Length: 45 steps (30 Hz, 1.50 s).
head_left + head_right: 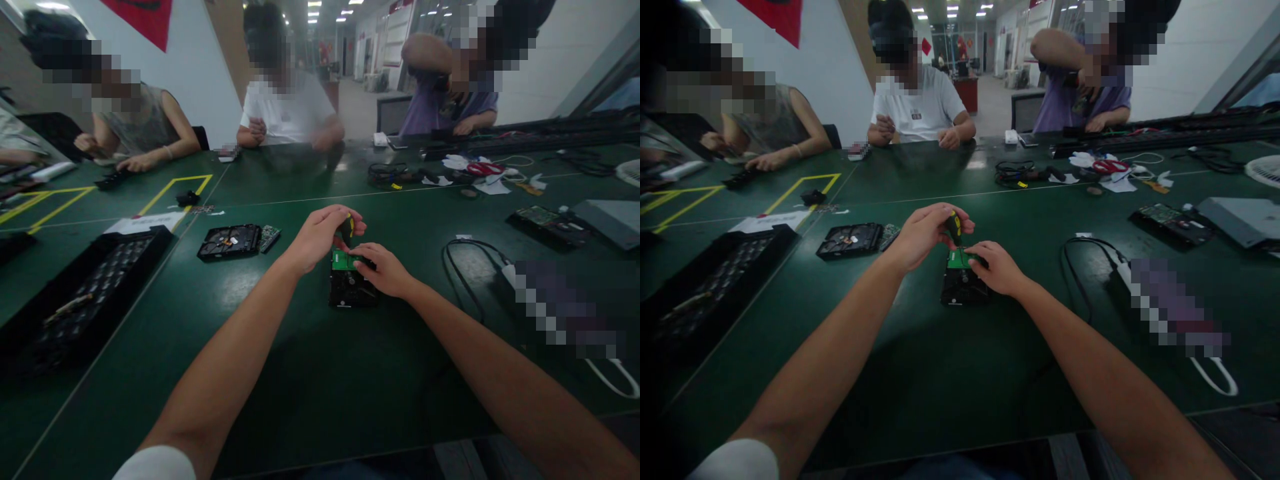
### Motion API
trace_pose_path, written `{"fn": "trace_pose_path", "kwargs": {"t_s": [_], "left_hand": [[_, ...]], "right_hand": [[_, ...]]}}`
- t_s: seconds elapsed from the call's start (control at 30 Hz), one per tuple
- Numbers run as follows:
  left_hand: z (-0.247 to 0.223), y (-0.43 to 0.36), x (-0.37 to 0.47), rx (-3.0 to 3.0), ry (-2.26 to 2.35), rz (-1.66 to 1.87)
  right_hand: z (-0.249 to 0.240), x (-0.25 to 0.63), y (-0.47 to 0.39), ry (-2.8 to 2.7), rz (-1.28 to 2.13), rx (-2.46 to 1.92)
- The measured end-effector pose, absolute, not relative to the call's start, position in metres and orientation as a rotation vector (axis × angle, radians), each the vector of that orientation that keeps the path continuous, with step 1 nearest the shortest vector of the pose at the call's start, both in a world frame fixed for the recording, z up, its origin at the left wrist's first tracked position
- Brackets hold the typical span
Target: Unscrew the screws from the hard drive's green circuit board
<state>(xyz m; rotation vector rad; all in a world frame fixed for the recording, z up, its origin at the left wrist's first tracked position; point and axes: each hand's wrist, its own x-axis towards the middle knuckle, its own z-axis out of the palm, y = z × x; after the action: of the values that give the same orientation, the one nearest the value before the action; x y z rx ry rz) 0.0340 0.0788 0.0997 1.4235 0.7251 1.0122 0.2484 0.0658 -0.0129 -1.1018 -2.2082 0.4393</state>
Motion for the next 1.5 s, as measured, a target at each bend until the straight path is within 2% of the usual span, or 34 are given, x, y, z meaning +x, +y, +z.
{"fn": "trace_pose_path", "kwargs": {"t_s": [1.2,1.5], "left_hand": [[0.0948,0.0763,0.0349,1.528,0.796,1.093],[0.0969,0.0779,0.0348,1.566,0.644,1.021]], "right_hand": [[-0.0150,0.2487,0.0652,-2.180,0.427,-1.111],[-0.0137,0.2490,0.0659,-2.201,0.446,-1.097]]}}
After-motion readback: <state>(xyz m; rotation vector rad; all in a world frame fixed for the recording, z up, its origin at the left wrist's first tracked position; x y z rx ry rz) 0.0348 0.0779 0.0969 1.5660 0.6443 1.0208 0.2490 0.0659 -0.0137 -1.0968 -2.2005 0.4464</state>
